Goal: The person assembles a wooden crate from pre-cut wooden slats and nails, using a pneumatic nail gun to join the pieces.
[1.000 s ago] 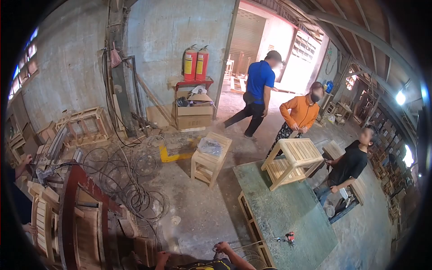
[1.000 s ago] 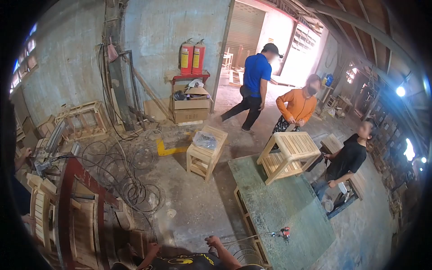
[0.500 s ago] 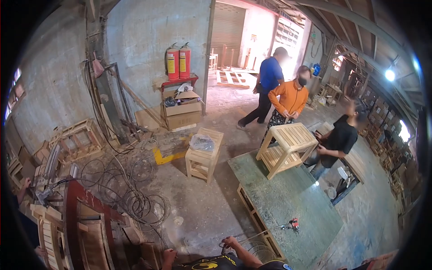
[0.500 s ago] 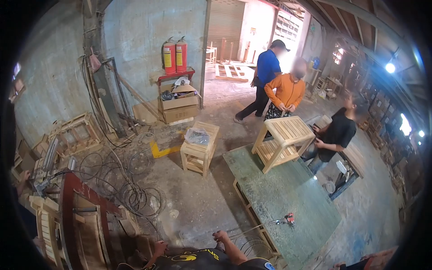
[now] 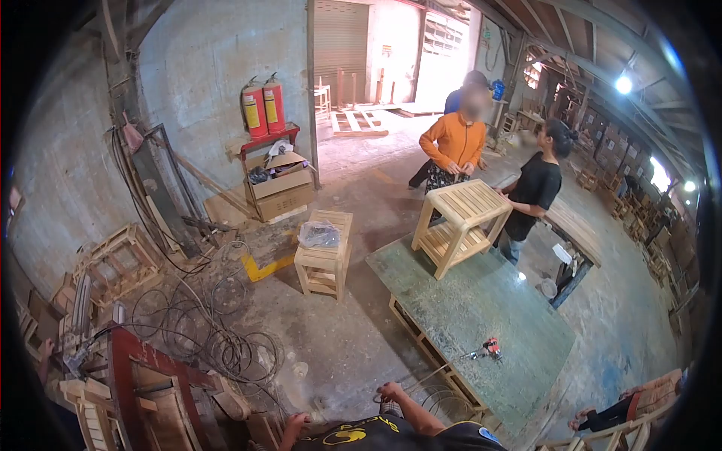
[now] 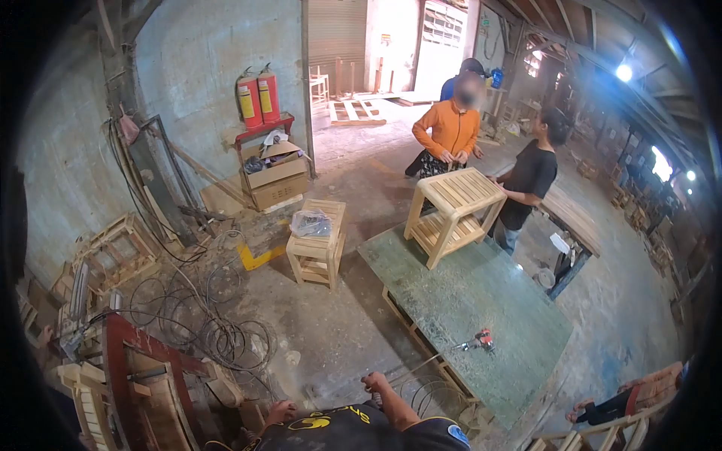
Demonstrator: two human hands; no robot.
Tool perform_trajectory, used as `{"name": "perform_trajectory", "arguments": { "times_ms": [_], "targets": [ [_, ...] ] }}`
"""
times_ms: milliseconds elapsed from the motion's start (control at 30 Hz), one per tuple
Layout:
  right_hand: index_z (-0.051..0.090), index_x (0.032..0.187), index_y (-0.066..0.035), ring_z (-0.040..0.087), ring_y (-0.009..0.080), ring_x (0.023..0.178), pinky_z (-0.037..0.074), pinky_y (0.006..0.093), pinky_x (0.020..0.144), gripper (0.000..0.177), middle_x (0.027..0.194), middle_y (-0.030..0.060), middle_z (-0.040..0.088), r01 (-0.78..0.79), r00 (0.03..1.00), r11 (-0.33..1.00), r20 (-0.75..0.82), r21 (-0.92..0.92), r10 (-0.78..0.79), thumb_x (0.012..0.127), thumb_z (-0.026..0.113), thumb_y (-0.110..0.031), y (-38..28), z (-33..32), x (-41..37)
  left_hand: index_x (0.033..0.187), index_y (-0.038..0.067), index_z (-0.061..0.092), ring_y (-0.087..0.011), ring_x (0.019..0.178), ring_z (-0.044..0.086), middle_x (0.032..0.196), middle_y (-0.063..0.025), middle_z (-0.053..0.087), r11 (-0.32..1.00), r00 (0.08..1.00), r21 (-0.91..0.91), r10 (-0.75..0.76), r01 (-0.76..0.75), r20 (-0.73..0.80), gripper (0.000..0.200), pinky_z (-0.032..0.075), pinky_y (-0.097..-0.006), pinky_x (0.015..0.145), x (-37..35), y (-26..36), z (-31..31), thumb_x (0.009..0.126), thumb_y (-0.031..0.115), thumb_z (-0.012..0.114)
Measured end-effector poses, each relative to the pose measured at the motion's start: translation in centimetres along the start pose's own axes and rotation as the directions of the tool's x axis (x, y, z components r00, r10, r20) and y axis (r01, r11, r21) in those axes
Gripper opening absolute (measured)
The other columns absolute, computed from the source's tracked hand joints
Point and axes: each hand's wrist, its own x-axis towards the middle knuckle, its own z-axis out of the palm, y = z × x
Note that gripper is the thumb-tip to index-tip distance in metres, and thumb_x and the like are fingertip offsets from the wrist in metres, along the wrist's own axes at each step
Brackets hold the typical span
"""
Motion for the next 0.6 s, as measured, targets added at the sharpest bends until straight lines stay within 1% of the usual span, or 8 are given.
{"name": "perform_trajectory", "arguments": {
  "times_ms": [67, 167, 200, 300, 367, 467, 567, 600],
  "targets": [
    [0.066, 0.104, -0.002, 0.07, 0.0213, 0.066, 0.057, 0.0374, 0.061, 0.037, 0.091, 0.0086, 0.072, -0.002, 1.0, 0.999, -0.001, -0.043, 0.002, 0.085, 0.056, -0.032, 0.3, 0.0, 0.3, 0.094, 0.001, 0.061, -0.0222, 0.055, 0.062, 0.082, -0.0089, 0.066, 0.996, 0.999, 0.091, -0.013, 0.009, 0.05, 0.027, 0.049, -0.0325, 0.05, 0.8, -0.5, 0.1, 0.082, 0.025, 0.061],
    [0.066, 0.106, -0.001, 0.07, 0.0221, 0.068, 0.057, 0.035, 0.064, 0.038, 0.092, 0.0081, 0.072, 0.141, 0.989, 0.971, 0.066, -0.194, -0.13, 0.084, 0.057, -0.032, 0.7, -0.1, 1.1, 0.095, 0.001, 0.058, -0.0222, 0.058, 0.062, 0.083, -0.0112, 0.065, 0.997, 0.997, 0.081, -0.005, -0.002, 0.076, 0.026, 0.051, -0.0349, 0.052, 1.4, -1.1, 0.6, 0.084, 0.023, 0.059],
    [0.065, 0.107, -0.001, 0.07, 0.0225, 0.069, 0.057, 0.0334, 0.067, 0.037, 0.09, 0.0087, 0.072, 0.104, 0.994, 0.978, 0.059, -0.178, -0.095, 0.085, 0.057, -0.03, 0.9, -0.2, 1.3, 0.096, 0.002, 0.059, -0.0216, 0.062, 0.063, 0.084, -0.0103, 0.066, 0.995, 0.997, 0.104, 0.001, -0.009, 0.076, 0.025, 0.051, -0.0339, 0.055, 1.4, -1.3, 0.6, 0.085, 0.024, 0.058],
    [0.068, 0.09, 0.004, 0.068, 0.0252, 0.061, 0.054, 0.0367, 0.057, 0.034, 0.078, 0.0139, 0.07, 0.018, 0.999, 0.997, -0.038, 0.071, -0.015, 0.081, 0.063, -0.028, 0.3, -0.1, -0.6, 0.098, 0.004, 0.062, -0.0198, 0.071, 0.065, 0.088, -0.0087, 0.068, 0.99, 0.997, 0.139, 0.009, -0.02, 0.081, 0.024, 0.052, -0.0319, 0.063, 1.3, -1.6, 0.4, 0.088, 0.025, 0.058],
    [0.068, 0.089, 0.004, 0.068, 0.0246, 0.063, 0.055, 0.0361, 0.059, 0.034, 0.079, 0.014, 0.07, 0.023, 0.999, 0.999, -0.05, 0.046, -0.02, 0.081, 0.062, -0.028, 0.8, 0.0, -0.3, 0.097, 0.004, 0.063, -0.0189, 0.073, 0.065, 0.089, -0.0088, 0.068, 0.992, 0.996, 0.126, -0.001, -0.01, 0.085, 0.024, 0.052, -0.0315, 0.064, 1.5, -1.8, 0.1, 0.088, 0.025, 0.057],
    [0.068, 0.088, 0.004, 0.07, 0.0245, 0.066, 0.055, 0.035, 0.061, 0.035, 0.08, 0.0139, 0.07, 0.024, 0.999, 0.998, -0.034, 0.052, -0.022, 0.082, 0.062, -0.029, 1.7, -0.1, -0.5, 0.092, 0.001, 0.06, -0.0213, 0.052, 0.059, 0.074, -0.0092, 0.062, 0.964, 0.994, 0.245, -0.111, 0.103, 0.019, 0.023, 0.049, -0.0326, 0.049, 1.9, -0.4, 0.6, 0.084, 0.022, 0.057],
    [0.069, 0.091, 0.003, 0.07, 0.025, 0.068, 0.056, 0.035, 0.063, 0.037, 0.081, 0.012, 0.071, -0.042, 0.996, 0.994, -0.077, 0.1, 0.05, 0.082, 0.062, -0.031, 1.2, -0.8, -1.5, 0.086, 0.003, 0.064, -0.0185, 0.051, 0.059, 0.07, -0.0064, 0.064, 0.862, 0.963, 0.463, 0.096, -0.207, 0.251, 0.022, 0.048, -0.0308, 0.05, 4.0, 1.0, 0.9, 0.083, 0.024, 0.057],
    [0.069, 0.092, 0.002, 0.07, 0.0252, 0.068, 0.056, 0.0352, 0.063, 0.036, 0.081, 0.0116, 0.071, -0.037, 0.993, 0.991, -0.11, 0.128, 0.052, 0.082, 0.062, -0.031, 1.7, -1.2, -1.4, 0.084, 0.003, 0.064, -0.0174, 0.052, 0.059, 0.071, -0.0057, 0.064, 0.815, 0.958, 0.523, 0.129, -0.249, 0.255, 0.022, 0.049, -0.0309, 0.051, 4.6, 1.9, 1.5, 0.083, 0.024, 0.058]
  ]
}}
